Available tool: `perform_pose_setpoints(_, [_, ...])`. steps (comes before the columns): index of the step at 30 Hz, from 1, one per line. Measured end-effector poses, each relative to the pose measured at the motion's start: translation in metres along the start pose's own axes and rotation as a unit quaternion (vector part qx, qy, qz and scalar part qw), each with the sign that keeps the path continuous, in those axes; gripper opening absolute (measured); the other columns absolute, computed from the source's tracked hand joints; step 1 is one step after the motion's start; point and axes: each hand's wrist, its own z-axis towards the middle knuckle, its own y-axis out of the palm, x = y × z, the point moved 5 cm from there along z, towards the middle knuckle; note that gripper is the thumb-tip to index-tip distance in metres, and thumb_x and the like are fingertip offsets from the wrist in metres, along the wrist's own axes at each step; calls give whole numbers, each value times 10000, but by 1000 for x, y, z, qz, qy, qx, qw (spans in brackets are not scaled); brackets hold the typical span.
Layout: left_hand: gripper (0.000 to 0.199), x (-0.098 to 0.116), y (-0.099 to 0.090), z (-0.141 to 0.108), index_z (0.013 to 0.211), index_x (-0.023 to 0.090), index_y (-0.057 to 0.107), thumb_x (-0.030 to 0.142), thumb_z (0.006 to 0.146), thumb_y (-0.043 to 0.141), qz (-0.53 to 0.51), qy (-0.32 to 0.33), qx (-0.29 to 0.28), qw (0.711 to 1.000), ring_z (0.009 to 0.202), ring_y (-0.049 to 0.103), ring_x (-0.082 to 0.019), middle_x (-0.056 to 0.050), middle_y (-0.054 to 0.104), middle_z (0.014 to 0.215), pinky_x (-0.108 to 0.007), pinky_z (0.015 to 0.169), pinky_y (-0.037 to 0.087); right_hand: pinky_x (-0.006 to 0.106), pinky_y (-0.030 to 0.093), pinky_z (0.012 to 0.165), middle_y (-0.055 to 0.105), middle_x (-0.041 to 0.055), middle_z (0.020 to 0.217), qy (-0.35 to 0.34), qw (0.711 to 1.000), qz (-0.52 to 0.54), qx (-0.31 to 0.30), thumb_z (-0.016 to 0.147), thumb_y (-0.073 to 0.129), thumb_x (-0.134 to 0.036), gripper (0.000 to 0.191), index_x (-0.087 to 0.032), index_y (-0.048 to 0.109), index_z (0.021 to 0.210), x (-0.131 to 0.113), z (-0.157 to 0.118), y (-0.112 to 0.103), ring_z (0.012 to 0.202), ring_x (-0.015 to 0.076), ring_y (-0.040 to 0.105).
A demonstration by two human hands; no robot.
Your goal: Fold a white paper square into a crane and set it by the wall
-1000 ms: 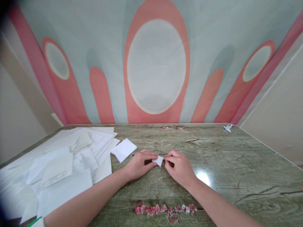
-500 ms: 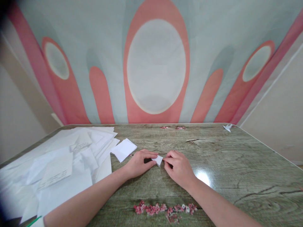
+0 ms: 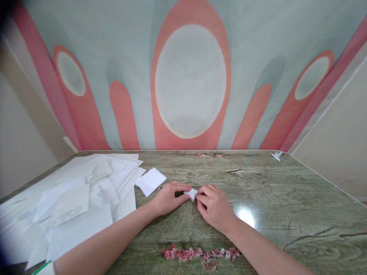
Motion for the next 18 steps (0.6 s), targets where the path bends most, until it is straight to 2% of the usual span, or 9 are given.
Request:
perform_pose_setpoints(9, [267, 1, 0, -2, 1041, 247, 652, 294, 781, 614, 9, 21, 6, 1000, 985, 596, -188, -3, 669, 1059, -314, 896, 431, 296, 414, 688, 563, 28, 752, 3, 1000, 28, 9, 831, 489, -134, 190, -201, 639, 735, -2, 2, -1, 734, 158, 523])
perform_pose_setpoints(18, [241, 2, 2, -2, 1022, 232, 654, 218, 798, 568, 23, 31, 8, 999, 942, 600, -176, -4, 676, 1029, -304, 878, 432, 320, 407, 697, 548, 39, 772, -6, 999, 42, -22, 848, 470, -140, 206, -203, 665, 827, -5, 1, 3, 756, 169, 500])
